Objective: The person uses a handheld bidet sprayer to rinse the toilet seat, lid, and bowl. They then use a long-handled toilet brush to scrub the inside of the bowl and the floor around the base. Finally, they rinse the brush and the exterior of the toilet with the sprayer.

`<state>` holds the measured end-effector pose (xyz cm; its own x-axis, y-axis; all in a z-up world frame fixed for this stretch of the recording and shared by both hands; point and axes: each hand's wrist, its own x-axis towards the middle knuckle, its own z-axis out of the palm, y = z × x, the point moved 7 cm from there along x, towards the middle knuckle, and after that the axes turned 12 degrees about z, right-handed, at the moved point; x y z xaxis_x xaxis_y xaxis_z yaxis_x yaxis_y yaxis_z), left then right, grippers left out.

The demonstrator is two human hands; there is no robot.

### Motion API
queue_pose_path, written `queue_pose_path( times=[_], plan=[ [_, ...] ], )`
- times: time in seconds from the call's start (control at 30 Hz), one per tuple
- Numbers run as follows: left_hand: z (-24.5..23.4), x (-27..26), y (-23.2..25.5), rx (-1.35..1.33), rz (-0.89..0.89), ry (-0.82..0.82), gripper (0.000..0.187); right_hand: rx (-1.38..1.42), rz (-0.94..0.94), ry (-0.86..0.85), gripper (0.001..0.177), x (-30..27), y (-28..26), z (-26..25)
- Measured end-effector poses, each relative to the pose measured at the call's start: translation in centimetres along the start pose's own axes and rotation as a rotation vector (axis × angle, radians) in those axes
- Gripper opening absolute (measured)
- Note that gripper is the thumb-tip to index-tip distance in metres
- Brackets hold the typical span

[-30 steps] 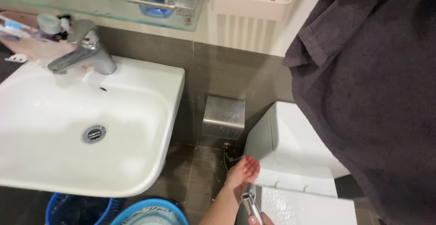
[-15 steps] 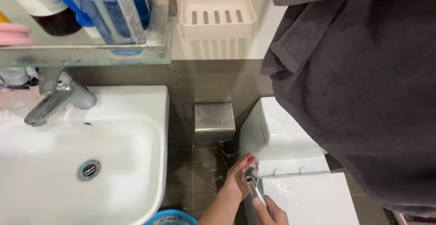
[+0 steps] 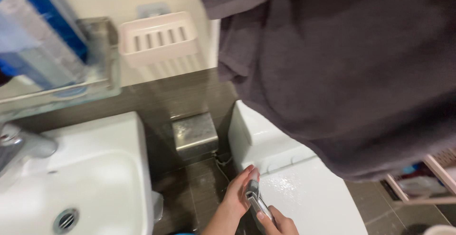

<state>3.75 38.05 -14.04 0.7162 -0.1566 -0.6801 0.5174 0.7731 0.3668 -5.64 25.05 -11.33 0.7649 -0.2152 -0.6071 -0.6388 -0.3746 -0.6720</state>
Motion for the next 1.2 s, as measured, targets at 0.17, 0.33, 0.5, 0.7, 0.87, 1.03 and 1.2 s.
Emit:
queue_pose_path(
  times=[0.17,0.33,0.5,0.7,0.87,1.03,1.2],
  plan=[
    [4.0,0.7,-5.0,-0.105,-0.016,-0.109,0.03,0.135,-0.084,0.116,0.042,-2.7,-2.5,-4.8],
    [7.1,-0.6,-8.2,-0.055,-0.056,-0.205,0.036,0.097,-0.122,0.118,0.041,-3.3,-0.3,-6.6],
    [7.3,0.0,-11.4,-0.027,-0.138,-0.123,0.04,0.125,-0.111,0.13,0.043,-1.8,5.0,-9.3],
    [14.2,-1.1,-15.2,0.149,-0.059,-0.271,0.04,0.547,-0.154,0.086,0.03,-2.6,4.9,-15.0],
    [20.8,-1.7,-17.5,-0.034,0.022,-0.518,0.045,0.486,-0.289,0.002,0.03,-1.7,4.5,-19.4],
    [24.2,2.2,-20.8,-0.037,0.04,-0.291,0.045,0.934,-0.138,-0.144,0.043,2.6,10.1,-25.1],
    [28.7,4.8,-25.1,-0.267,0.15,-0.358,0.049,0.718,-0.484,-0.324,0.055,4.5,9.9,-29.8]
  ],
)
